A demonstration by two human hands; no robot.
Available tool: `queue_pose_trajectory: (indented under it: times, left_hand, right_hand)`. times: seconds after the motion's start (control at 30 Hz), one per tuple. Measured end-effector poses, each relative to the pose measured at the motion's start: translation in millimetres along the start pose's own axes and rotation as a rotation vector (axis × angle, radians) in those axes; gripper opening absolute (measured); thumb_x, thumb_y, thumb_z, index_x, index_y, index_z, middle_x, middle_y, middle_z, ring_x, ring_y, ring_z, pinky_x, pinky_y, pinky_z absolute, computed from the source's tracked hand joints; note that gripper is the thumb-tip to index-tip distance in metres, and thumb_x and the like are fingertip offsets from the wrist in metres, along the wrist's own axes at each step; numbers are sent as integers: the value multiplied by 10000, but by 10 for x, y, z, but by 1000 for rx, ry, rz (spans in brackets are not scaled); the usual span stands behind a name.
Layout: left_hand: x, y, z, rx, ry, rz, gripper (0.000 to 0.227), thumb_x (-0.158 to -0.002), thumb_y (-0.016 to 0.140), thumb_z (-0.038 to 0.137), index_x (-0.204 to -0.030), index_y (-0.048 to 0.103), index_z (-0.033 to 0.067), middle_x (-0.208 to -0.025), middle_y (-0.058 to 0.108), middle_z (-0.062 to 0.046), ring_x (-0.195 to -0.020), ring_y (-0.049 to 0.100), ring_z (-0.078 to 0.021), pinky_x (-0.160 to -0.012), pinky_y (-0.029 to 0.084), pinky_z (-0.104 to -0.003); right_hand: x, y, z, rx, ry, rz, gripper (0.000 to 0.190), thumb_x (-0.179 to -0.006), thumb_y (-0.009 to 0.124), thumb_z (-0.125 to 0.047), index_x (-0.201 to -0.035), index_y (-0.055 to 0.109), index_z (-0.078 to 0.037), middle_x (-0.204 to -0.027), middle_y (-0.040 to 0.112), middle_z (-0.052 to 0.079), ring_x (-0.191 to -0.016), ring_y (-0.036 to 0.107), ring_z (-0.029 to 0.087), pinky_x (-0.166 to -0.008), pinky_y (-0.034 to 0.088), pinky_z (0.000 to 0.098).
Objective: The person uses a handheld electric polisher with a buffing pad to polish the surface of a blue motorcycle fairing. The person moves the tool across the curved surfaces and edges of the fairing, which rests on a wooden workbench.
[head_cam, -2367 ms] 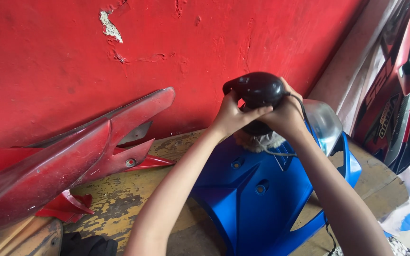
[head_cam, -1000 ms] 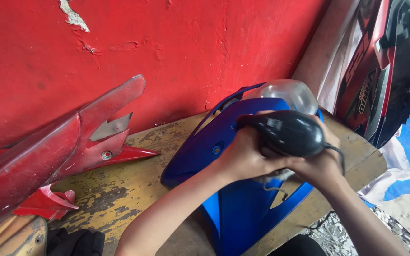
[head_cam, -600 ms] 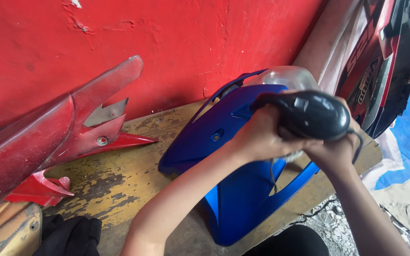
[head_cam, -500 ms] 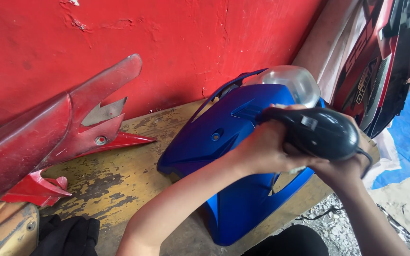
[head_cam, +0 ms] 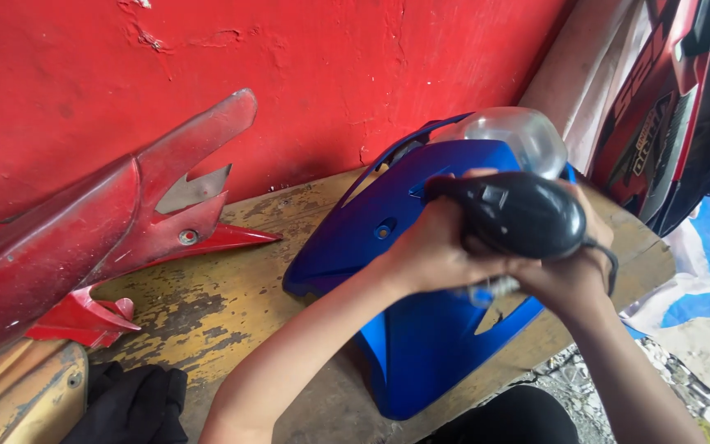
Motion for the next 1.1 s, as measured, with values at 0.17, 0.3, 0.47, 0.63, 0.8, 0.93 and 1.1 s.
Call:
queue_pose_trajectory:
  times: [0.17,0.3,0.47,0.63,0.8,0.93,1.1]
  left_hand:
    - [6,161,-196,78,-97,-87,572,-837,887,376,-1221,630,39,-1095,757,-64,-1040,745,-143,-966,618,-307]
    - [-162,-132,-222,16,32,24,603,-800,889,386,-1226,627,48,-1111,737,-70,-1052,732,-146,-994,606,-306]
    - [-44,-400,-296,28,26,36,431,-870,891,350,-1144,731,58,-1105,793,-75,-1054,782,-170,-990,630,-307]
    - [-19,-328,14,40,32,32,607,-811,861,376,-1263,625,46,-1196,712,-78,-1146,700,-178,-1044,569,-334]
    - [-205,-272,-340,36,3,-24,490,-818,880,369,-1157,700,64,-1089,767,-63,-1044,757,-160,-986,628,-331]
    - [-135,-591,-456,16,18,83,463,-850,882,355,-1180,724,70,-1096,783,-74,-1045,769,-153,-997,635,-339]
    - [122,-707,-256,66,19,96,502,-853,877,343,-1225,693,60,-1188,759,-80,-1102,744,-158,-1030,615,-344]
  right_hand:
    - [54,30,-82,1,-11,-69,716,-704,964,-301,-1266,622,-16,-1111,727,70,-1006,704,114,-965,551,266]
    - [-174,157,33,-19,14,-26,743,-725,978,-294,-1283,587,1,-1128,719,82,-1039,702,118,-1010,563,285]
    - [-341,447,-137,-231,-35,-59,627,-840,961,-277,-1259,586,0,-1166,735,85,-1065,726,122,-974,587,257]
    - [-236,331,-409,40,-143,-88,673,-661,923,-184,-1217,617,41,-1113,694,163,-1035,692,226,-941,549,333]
    - [-309,320,-110,39,-50,-43,670,-756,999,-269,-1248,629,-2,-1121,720,110,-1024,715,153,-949,572,275]
    - [-470,646,-56,-267,-58,-53,629,-834,964,-249,-1281,600,4,-1177,719,106,-1073,713,142,-980,589,275]
    - [-427,763,-303,-83,-86,-183,662,-739,927,-223,-1283,614,-13,-1181,728,116,-1093,730,189,-955,577,329]
Point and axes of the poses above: each hand's wrist, its own x-axis away from the middle knuckle, its own y-axis out of the palm, z = x × y, the point moved 10 cm from there along -x, towards the middle knuckle
